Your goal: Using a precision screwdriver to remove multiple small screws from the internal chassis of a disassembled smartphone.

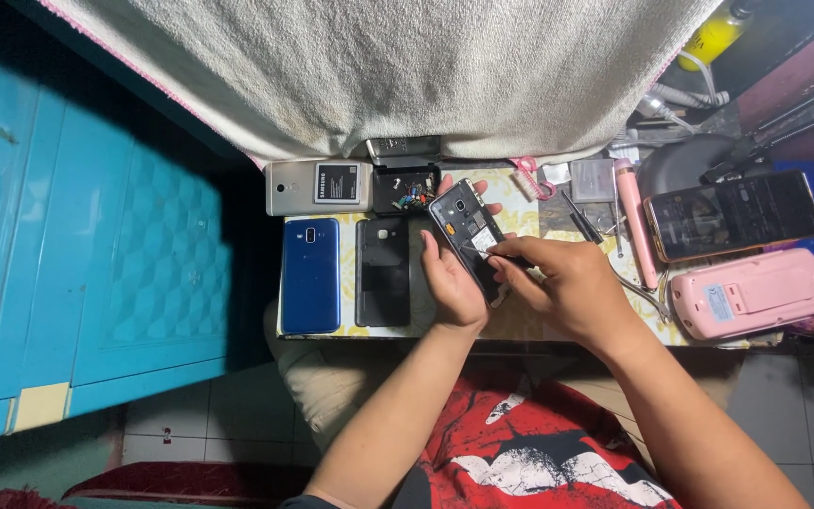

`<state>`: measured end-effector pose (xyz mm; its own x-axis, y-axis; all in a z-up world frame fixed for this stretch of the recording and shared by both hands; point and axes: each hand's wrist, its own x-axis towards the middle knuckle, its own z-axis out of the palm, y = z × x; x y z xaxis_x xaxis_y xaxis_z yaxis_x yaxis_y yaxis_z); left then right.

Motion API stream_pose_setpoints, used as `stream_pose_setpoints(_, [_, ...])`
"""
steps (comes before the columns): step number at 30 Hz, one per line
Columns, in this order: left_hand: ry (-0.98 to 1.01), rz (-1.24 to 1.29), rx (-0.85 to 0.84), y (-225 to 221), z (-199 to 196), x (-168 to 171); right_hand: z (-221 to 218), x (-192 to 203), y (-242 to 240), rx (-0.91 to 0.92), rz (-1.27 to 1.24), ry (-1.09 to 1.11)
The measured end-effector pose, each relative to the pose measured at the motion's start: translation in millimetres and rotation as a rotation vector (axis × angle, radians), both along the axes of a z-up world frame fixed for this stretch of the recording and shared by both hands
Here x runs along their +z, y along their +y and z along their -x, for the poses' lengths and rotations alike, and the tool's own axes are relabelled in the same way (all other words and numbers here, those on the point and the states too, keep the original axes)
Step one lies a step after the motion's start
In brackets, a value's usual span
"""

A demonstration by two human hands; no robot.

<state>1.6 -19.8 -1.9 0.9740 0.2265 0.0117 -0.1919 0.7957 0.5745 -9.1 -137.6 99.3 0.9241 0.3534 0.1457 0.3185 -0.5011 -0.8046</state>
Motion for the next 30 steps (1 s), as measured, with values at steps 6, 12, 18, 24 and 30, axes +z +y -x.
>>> stream_pose_setpoints(6, [-0.022, 0.011, 0.008, -3.1, -1.7, -2.8, -0.6, 5.7, 1.2, 0.003, 0.000, 0.010])
stream_pose_setpoints(12, [-0.020, -0.038, 0.030, -4.6, -2.5, -0.8, -3.8, 8.9, -7.2, 0.033, 0.186, -0.314])
stream_pose_setpoints(18, [-0.037, -0.024, 0.008, -11.9, -3.6, 8.9, -13.6, 22.2, -5.9, 0.134, 0.242, -0.458])
stream_pose_setpoints(24, [-0.047, -0.043, 0.025, -10.6, -5.1, -2.2, -14.1, 10.6, -11.3, 0.111, 0.139, -0.473])
stream_pose_setpoints(30, [-0.037, -0.027, 0.026, -10.0, -3.5, 0.9, -17.5, 1.1, -15.2, 0.064, 0.270, -0.608])
